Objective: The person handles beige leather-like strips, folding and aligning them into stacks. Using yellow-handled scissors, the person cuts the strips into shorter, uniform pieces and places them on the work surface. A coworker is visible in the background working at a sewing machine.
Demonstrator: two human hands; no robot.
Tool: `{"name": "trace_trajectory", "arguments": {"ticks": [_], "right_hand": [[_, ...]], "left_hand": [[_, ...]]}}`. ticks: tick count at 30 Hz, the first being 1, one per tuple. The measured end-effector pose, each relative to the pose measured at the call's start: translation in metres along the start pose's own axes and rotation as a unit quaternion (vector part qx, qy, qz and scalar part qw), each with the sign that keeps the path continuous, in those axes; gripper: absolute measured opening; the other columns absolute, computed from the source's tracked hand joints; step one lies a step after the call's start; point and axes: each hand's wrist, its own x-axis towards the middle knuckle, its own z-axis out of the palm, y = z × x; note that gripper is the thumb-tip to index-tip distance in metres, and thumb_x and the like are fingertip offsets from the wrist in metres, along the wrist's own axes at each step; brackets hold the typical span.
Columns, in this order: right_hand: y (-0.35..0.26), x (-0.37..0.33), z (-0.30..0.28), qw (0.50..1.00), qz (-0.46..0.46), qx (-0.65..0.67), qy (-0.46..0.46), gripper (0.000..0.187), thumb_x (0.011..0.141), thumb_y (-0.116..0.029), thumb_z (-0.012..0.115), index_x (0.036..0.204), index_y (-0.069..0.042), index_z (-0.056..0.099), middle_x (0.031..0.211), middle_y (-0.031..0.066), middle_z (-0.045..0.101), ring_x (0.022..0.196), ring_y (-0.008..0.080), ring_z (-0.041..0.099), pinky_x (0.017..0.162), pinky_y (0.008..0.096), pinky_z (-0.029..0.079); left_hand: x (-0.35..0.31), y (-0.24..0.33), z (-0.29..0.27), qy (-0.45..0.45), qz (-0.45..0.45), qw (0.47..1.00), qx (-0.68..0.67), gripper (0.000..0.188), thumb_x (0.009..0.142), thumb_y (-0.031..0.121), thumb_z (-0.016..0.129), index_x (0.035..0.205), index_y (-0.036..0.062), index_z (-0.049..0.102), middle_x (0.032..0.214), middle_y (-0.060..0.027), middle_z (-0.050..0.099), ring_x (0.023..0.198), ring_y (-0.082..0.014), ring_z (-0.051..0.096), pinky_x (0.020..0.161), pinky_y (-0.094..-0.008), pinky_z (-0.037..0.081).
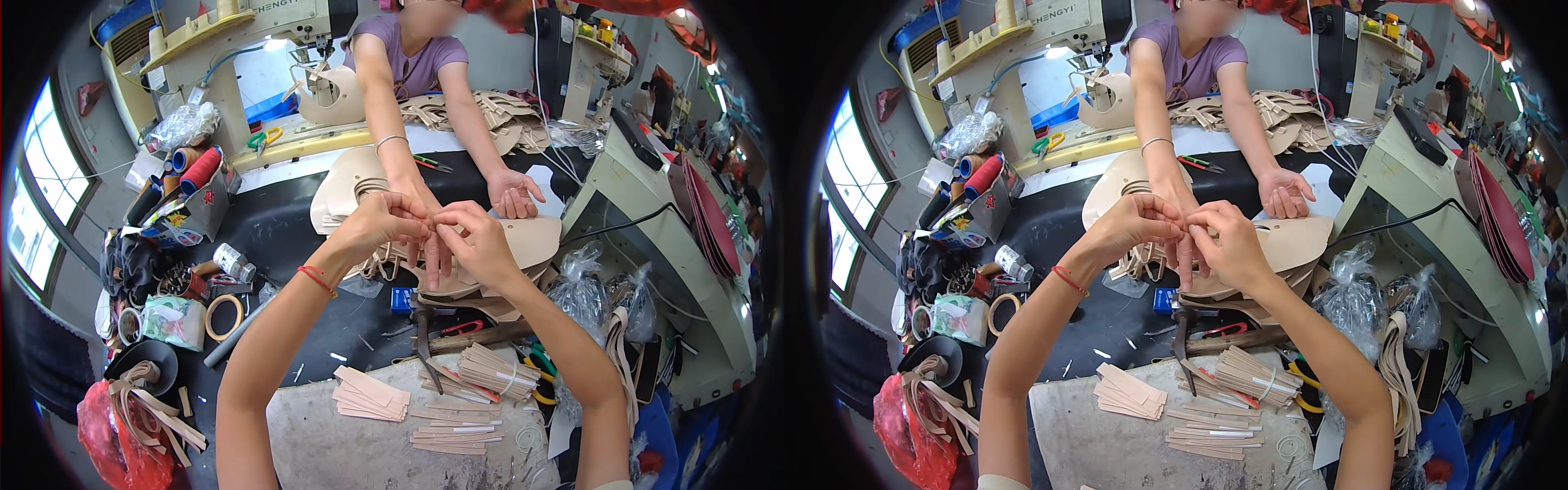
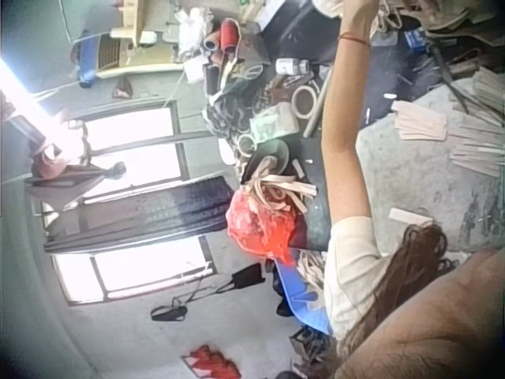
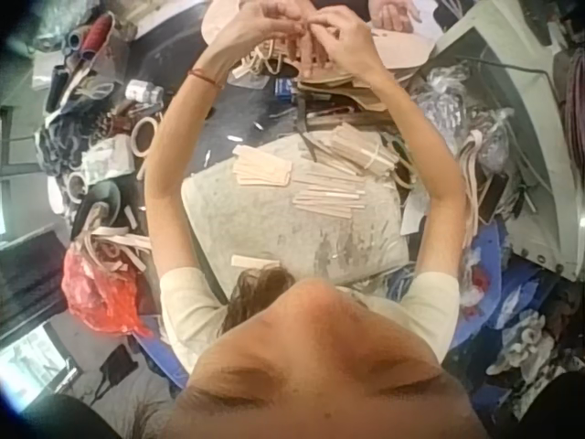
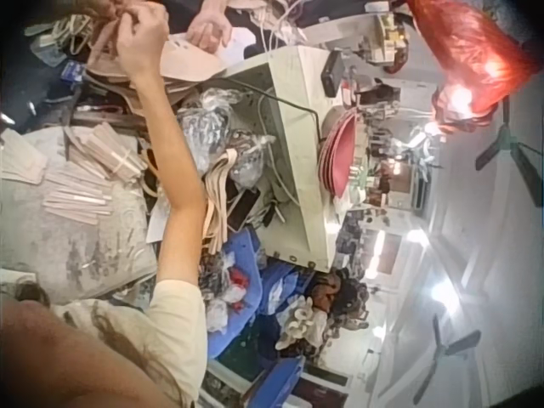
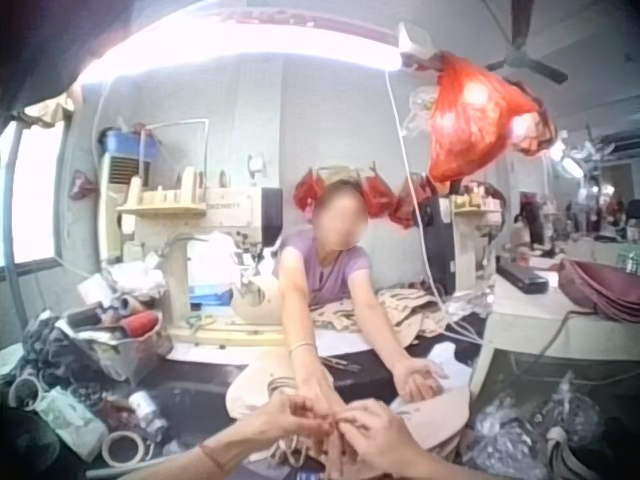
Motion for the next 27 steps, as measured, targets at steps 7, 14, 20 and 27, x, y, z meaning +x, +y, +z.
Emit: {"name": "trace_trajectory", "arguments": {"ticks": [7,14,20,27], "right_hand": [[0.003,0.004,0.003,0.997,-0.062,-0.038,-0.014,0.015,0.082,-0.006,0.060,0.094,-0.003,0.068,0.095,0.0099,0.061,0.086,0.0237,0.059,0.070,0.0312,0.049],[0.008,0.015,-0.002,0.965,-0.214,-0.141,-0.053,0.017,0.069,-0.009,0.065,0.083,-0.001,0.061,0.088,0.0092,0.057,0.084,0.0255,0.054,0.074,0.0343,0.044],[0.013,0.022,-0.004,0.927,-0.268,-0.239,-0.111,0.027,0.063,-0.010,0.065,0.085,0.000,0.054,0.087,0.0114,0.052,0.083,0.0273,0.050,0.074,0.0337,0.044],[0.015,0.015,0.001,0.958,-0.208,-0.171,-0.094,0.019,0.073,-0.004,0.058,0.091,0.002,0.051,0.089,0.0156,0.051,0.085,0.0318,0.049,0.075,0.0377,0.043]], "left_hand": [[0.002,-0.014,0.003,-0.016,0.051,0.997,-0.053,0.026,0.076,-0.003,0.067,0.097,0.0005,0.050,0.090,-0.0073,0.061,0.085,-0.0123,0.063,0.073,-0.0222,0.051],[-0.001,-0.017,0.010,0.018,0.092,0.995,-0.032,0.027,0.079,-0.003,0.066,0.097,0.0007,0.045,0.093,-0.0070,0.056,0.088,-0.0129,0.062,0.076,-0.0219,0.052],[-0.001,-0.030,0.012,0.065,0.132,0.989,0.033,0.026,0.080,-0.003,0.065,0.098,0.0014,0.046,0.093,-0.0073,0.057,0.087,-0.0135,0.063,0.074,-0.0229,0.052],[-0.008,-0.035,0.026,0.138,0.280,0.930,0.195,0.022,0.077,-0.005,0.064,0.096,-0.0006,0.053,0.089,-0.0079,0.063,0.086,-0.0155,0.065,0.076,-0.0269,0.051]]}}
